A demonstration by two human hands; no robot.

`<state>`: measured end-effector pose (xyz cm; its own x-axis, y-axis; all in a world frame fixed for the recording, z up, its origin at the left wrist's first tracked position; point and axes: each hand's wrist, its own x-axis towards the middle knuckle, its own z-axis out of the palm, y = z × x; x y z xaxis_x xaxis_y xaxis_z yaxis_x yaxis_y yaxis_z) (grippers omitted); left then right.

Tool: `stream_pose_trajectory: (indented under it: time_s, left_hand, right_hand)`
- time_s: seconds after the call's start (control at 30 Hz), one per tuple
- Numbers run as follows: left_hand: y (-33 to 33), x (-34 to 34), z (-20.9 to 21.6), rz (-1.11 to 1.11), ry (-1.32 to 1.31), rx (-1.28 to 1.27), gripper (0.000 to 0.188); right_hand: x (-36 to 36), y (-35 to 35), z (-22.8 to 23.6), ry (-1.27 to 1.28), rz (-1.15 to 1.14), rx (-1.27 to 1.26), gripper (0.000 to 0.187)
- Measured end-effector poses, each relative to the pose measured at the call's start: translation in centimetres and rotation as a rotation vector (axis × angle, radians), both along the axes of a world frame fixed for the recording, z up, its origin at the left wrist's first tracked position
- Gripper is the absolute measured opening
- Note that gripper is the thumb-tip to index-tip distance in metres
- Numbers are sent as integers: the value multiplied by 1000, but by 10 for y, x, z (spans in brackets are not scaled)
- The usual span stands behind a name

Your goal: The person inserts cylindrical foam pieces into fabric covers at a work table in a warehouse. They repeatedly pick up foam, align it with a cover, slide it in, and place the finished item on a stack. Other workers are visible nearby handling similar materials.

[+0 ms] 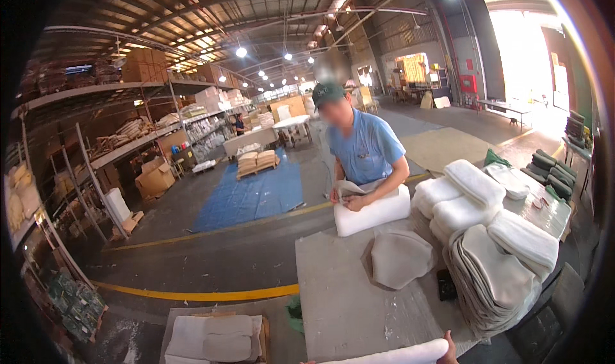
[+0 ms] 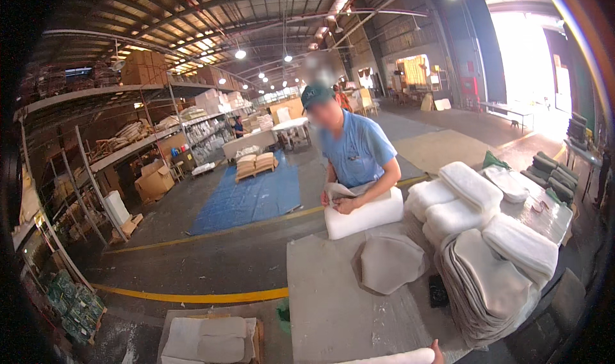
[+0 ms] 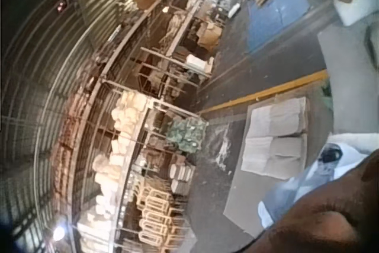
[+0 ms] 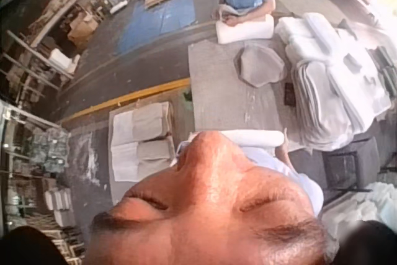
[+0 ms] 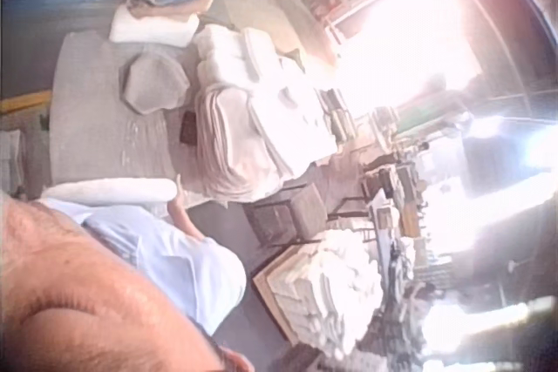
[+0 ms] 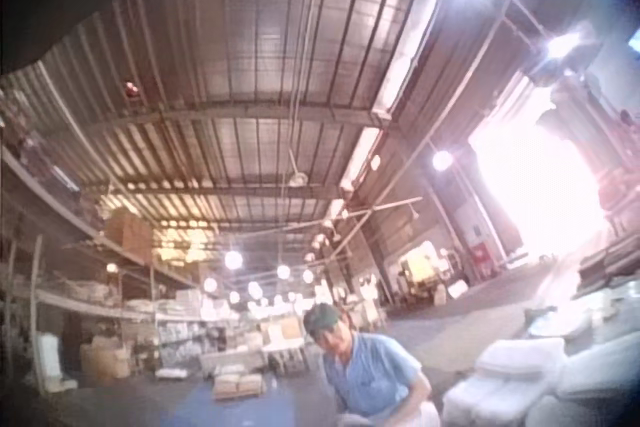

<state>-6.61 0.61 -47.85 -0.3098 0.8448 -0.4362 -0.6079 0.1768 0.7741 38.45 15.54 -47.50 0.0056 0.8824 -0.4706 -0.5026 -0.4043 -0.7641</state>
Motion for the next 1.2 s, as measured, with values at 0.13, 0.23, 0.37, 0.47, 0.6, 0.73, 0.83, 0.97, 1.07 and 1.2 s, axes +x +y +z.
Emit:
stream_pose_trajectory:
  time_s: [0.13, 0.23, 0.37, 0.47, 0.6, 0.73, 0.83, 0.97, 1.07, 1.2]
  left_hand:
    - [-10, 6, -1, -7, -9, -18, 83]
    - [-9, 11, -4, -21, -29, -9, 83]
    - [4, 21, 0, -50, -43, 12, 83]
    - [-11, 17, 0, -26, -17, -23, 83]
    - [-24, 12, -8, -9, -24, -30, 83]
    - [-27, 14, -12, -15, -27, -41, 83]
    - [-28, 14, -15, -13, -37, -49, 83]
    - [-32, 15, -17, -14, -46, -57, 83]
    - [-31, 18, -18, -24, -57, -61, 83]
    - [-31, 19, -20, -33, -59, -68, 83]
  right_hand:
    - [3, 14, -30, 105, -22, -62, 53]
    - [23, 22, -60, 185, 44, -66, 59]
    - [46, 29, -77, 260, 88, -44, 53]
    - [18, 35, -75, 242, 30, -92, 51]
    - [17, 27, -63, 206, 4, -42, 45]
    - [12, 20, -54, 148, 0, -36, 44]
    - [10, 19, -46, 155, -13, -42, 44]
    - [8, 17, -40, 165, -21, -80, 44]
    - [11, 18, -39, 177, -8, -62, 44]
    - [10, 19, -41, 183, -14, -69, 46]
